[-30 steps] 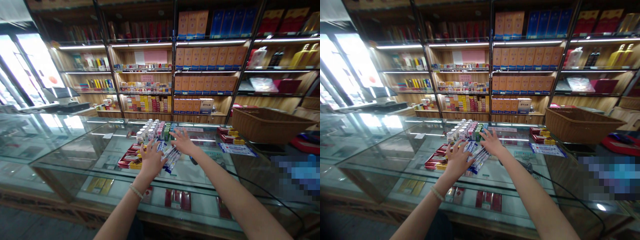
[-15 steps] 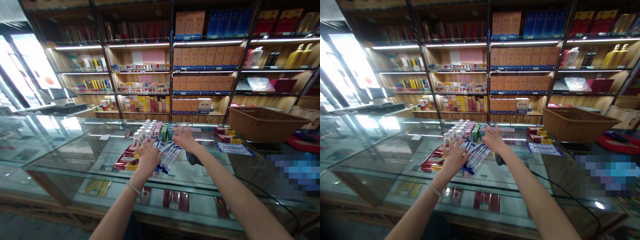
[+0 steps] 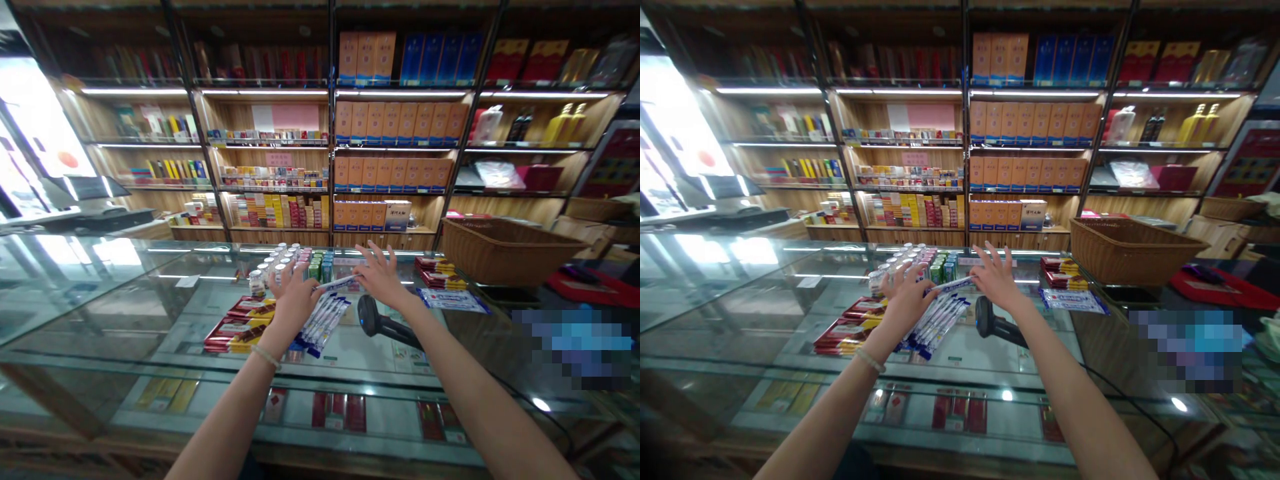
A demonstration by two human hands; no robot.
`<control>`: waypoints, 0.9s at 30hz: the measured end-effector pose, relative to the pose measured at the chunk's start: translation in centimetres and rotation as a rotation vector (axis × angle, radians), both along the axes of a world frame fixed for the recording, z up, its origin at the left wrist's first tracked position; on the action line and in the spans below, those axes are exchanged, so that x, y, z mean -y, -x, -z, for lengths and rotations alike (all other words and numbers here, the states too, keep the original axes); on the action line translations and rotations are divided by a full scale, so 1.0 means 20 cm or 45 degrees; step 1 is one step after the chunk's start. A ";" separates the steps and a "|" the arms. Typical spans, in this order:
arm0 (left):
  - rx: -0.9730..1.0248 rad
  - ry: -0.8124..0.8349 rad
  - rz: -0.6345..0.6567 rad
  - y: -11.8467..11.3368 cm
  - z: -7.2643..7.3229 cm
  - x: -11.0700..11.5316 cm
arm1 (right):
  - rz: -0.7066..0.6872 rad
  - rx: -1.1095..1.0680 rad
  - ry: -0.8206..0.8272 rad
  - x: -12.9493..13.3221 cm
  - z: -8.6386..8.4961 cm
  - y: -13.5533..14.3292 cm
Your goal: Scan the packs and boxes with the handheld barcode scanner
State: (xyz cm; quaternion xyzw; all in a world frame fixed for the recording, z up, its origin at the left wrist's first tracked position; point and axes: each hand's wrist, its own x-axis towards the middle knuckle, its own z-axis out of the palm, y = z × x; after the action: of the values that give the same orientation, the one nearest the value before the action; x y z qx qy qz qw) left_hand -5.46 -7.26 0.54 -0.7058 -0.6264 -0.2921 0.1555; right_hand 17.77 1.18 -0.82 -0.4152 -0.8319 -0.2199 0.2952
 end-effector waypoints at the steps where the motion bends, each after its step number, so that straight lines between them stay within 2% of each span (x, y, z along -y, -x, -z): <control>1: 0.012 -0.005 0.016 -0.01 0.00 -0.02 | 0.009 -0.015 -0.013 0.00 0.00 -0.02; 9: 0.061 -0.013 0.117 -0.12 -0.06 -0.23 | 0.128 -0.109 -0.099 -0.01 -0.04 -0.20; 16: 0.027 -0.059 0.120 -0.25 -0.10 -0.36 | 0.189 -0.201 -0.257 -0.08 0.02 -0.28; 21: 0.041 -0.101 0.120 -0.30 -0.06 -0.39 | 0.240 -0.205 -0.337 -0.12 0.08 -0.30; 27: 0.053 -0.126 0.131 -0.28 0.01 -0.38 | 0.229 -0.144 -0.327 -0.11 0.14 -0.29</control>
State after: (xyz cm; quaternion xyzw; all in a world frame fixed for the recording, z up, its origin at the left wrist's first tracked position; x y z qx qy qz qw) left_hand 0.09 0.28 0.30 -0.7222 -0.5773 -0.3450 0.1619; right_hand 23.66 3.30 -3.57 -0.4587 -0.7384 -0.3263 0.3713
